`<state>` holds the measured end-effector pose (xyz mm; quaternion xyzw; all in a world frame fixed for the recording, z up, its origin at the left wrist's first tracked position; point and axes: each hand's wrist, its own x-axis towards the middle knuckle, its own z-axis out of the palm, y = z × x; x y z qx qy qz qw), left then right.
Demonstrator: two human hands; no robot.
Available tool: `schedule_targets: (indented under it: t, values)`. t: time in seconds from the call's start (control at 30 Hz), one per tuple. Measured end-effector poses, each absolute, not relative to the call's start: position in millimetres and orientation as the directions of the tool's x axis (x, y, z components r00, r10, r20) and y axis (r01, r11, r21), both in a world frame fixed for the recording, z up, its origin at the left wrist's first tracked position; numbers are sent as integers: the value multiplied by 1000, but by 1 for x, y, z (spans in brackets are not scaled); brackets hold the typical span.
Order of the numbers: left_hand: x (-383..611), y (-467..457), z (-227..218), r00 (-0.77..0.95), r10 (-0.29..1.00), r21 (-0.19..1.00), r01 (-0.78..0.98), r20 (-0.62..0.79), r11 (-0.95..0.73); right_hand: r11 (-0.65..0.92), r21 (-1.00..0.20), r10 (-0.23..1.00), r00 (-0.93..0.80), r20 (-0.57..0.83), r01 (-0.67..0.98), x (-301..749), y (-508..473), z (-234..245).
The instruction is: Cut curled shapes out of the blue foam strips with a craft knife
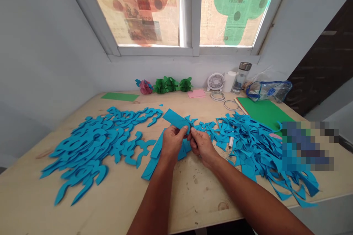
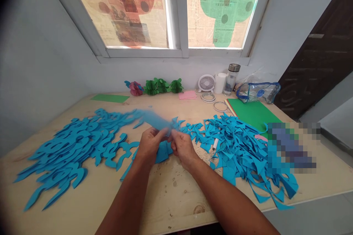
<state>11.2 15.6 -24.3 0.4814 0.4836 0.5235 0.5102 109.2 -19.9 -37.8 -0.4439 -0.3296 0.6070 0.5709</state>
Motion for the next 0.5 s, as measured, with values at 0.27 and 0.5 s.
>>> schedule_targets:
  t: [0.27,0.5]
  values:
    - [14,14,-20,-45,999,995,-96,13,-18,-139,-899,985,36,-169,-416,108,-21,-38]
    - [11,18,-28,-29,999,999,-30,39,-40,-153,-897,983,29,-181,-414,109,-21,-38]
